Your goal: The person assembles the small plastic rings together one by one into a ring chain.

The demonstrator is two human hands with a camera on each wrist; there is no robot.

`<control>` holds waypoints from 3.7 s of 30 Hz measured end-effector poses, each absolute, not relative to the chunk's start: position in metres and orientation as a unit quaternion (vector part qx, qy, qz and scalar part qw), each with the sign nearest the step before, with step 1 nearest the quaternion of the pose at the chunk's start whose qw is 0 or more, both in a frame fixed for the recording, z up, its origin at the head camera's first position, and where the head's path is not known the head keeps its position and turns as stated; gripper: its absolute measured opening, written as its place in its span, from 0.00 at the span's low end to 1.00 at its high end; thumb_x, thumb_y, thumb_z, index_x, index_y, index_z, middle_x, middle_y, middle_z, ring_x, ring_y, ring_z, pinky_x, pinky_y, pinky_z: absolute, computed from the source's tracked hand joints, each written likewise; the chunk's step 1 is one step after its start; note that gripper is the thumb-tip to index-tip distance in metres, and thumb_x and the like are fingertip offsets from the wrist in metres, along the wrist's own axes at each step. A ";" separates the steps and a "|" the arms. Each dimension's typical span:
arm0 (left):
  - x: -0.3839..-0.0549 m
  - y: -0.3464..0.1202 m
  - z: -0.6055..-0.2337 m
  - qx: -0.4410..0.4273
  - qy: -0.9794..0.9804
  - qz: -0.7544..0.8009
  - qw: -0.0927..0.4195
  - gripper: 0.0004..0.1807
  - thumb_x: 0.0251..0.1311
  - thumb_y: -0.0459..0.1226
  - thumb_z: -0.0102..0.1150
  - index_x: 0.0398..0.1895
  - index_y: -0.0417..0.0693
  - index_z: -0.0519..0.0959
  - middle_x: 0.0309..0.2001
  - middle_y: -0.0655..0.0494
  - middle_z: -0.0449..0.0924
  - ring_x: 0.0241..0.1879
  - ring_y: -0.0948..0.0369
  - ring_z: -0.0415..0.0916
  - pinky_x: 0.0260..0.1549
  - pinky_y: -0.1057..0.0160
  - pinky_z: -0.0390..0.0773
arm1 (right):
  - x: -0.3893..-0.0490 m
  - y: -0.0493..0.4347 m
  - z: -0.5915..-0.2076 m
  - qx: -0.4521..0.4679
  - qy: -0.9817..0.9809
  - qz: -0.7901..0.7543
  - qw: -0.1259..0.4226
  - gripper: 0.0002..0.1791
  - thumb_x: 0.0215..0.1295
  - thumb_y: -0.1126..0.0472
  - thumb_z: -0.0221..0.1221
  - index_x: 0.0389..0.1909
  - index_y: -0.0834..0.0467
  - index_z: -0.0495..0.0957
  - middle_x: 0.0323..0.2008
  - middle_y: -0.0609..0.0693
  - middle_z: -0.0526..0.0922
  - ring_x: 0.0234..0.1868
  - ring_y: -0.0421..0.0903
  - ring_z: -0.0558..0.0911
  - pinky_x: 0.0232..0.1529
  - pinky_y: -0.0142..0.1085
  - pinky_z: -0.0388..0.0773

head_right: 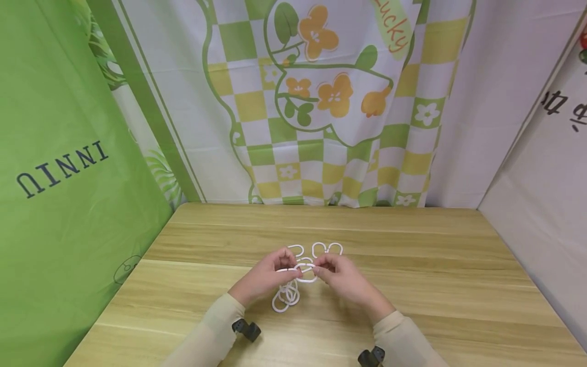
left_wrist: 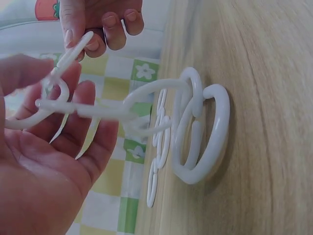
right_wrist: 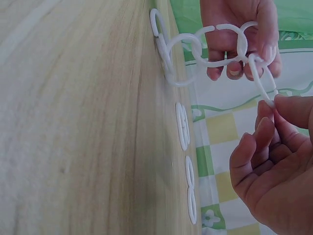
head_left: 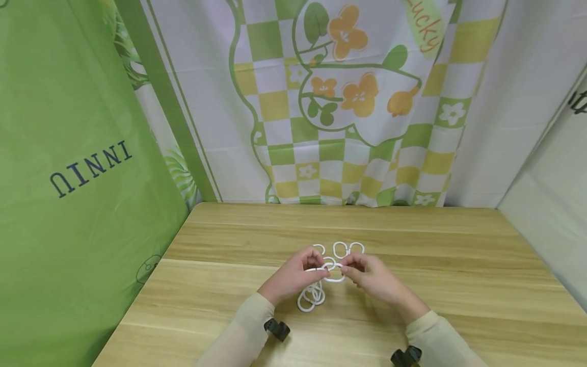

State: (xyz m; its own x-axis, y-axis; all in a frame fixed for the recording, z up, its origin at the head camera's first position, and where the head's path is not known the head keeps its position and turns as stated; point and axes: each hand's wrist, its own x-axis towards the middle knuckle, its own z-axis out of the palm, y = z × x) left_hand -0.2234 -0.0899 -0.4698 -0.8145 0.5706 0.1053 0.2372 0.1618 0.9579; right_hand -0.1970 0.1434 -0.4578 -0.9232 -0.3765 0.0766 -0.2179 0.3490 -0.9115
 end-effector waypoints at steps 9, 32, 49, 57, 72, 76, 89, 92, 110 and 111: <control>-0.225 -0.084 -0.474 0.258 0.794 0.543 0.085 0.07 0.63 0.40 0.65 0.41 0.49 0.82 0.33 0.61 0.82 0.34 0.65 0.79 0.34 0.66 0.77 | -0.199 0.144 -0.462 -0.183 0.810 -0.552 0.080 0.08 0.70 0.60 0.58 0.42 0.62 0.78 0.32 0.60 0.77 0.27 0.42 0.73 0.26 0.32 0.74; -0.225 -0.083 -0.473 0.241 0.804 0.538 0.070 0.02 0.61 0.37 0.61 0.33 0.49 0.78 0.32 0.63 0.83 0.36 0.66 0.82 0.36 0.65 0.80 | -0.235 0.165 -0.463 -0.087 0.829 -0.547 0.077 0.14 0.72 0.59 0.56 0.46 0.68 0.77 0.34 0.55 0.78 0.30 0.47 0.73 0.27 0.35 0.74; -0.223 -0.087 -0.469 0.265 0.811 0.517 0.064 0.03 0.63 0.39 0.61 0.35 0.51 0.79 0.34 0.65 0.82 0.39 0.66 0.79 0.40 0.65 0.78 | -0.281 0.177 -0.472 -0.092 0.897 -0.429 0.061 0.11 0.67 0.62 0.58 0.43 0.66 0.78 0.36 0.58 0.81 0.30 0.47 0.76 0.29 0.37 0.74; -0.221 -0.087 -0.464 0.268 0.799 0.532 0.079 0.05 0.65 0.38 0.60 0.37 0.45 0.79 0.34 0.62 0.83 0.39 0.66 0.80 0.41 0.66 0.79 | -0.296 0.174 -0.479 -0.101 0.930 -0.346 0.070 0.15 0.63 0.59 0.62 0.46 0.65 0.79 0.40 0.56 0.82 0.41 0.51 0.78 0.46 0.48 0.75; -0.220 -0.085 -0.460 0.263 0.802 0.530 0.078 0.07 0.64 0.39 0.62 0.37 0.44 0.79 0.34 0.62 0.82 0.39 0.66 0.78 0.42 0.65 0.78 | -0.288 0.179 -0.486 -0.095 0.946 -0.302 0.066 0.07 0.59 0.63 0.65 0.26 0.59 0.77 0.23 0.48 0.75 0.27 0.46 0.73 0.30 0.37 0.69; -0.220 -0.086 -0.461 0.261 0.799 0.535 0.083 0.06 0.64 0.38 0.61 0.37 0.44 0.79 0.34 0.62 0.82 0.39 0.66 0.79 0.43 0.65 0.78 | -0.278 0.179 -0.483 -0.101 0.944 -0.304 0.076 0.06 0.62 0.62 0.63 0.28 0.59 0.77 0.25 0.48 0.76 0.28 0.46 0.73 0.30 0.38 0.70; -0.220 -0.086 -0.461 0.271 0.792 0.541 0.083 0.02 0.65 0.37 0.60 0.36 0.49 0.79 0.34 0.60 0.83 0.39 0.66 0.80 0.42 0.66 0.78 | -0.246 0.190 -0.478 -0.121 0.891 -0.431 0.071 0.04 0.66 0.65 0.61 0.37 0.63 0.79 0.28 0.50 0.77 0.29 0.44 0.73 0.28 0.33 0.71; -0.220 -0.086 -0.462 0.270 0.792 0.541 0.083 0.02 0.65 0.37 0.60 0.37 0.49 0.79 0.35 0.60 0.83 0.39 0.65 0.81 0.42 0.66 0.79 | -0.238 0.188 -0.471 -0.127 0.882 -0.448 0.069 0.06 0.66 0.63 0.61 0.39 0.63 0.80 0.30 0.52 0.79 0.31 0.44 0.75 0.31 0.34 0.73; -0.220 -0.084 -0.462 0.284 0.791 0.536 0.080 0.02 0.65 0.36 0.61 0.37 0.47 0.80 0.35 0.60 0.83 0.40 0.66 0.79 0.43 0.66 0.79 | -0.212 0.166 -0.455 -0.179 0.833 -0.518 0.083 0.10 0.67 0.60 0.62 0.41 0.64 0.80 0.34 0.58 0.80 0.30 0.44 0.74 0.28 0.32 0.74; -0.219 -0.084 -0.462 0.285 0.790 0.536 0.080 0.02 0.65 0.36 0.61 0.37 0.47 0.80 0.35 0.60 0.83 0.40 0.66 0.79 0.43 0.66 0.79 | -0.211 0.165 -0.455 -0.181 0.831 -0.519 0.083 0.10 0.66 0.60 0.62 0.41 0.64 0.80 0.34 0.59 0.80 0.30 0.44 0.74 0.28 0.32 0.74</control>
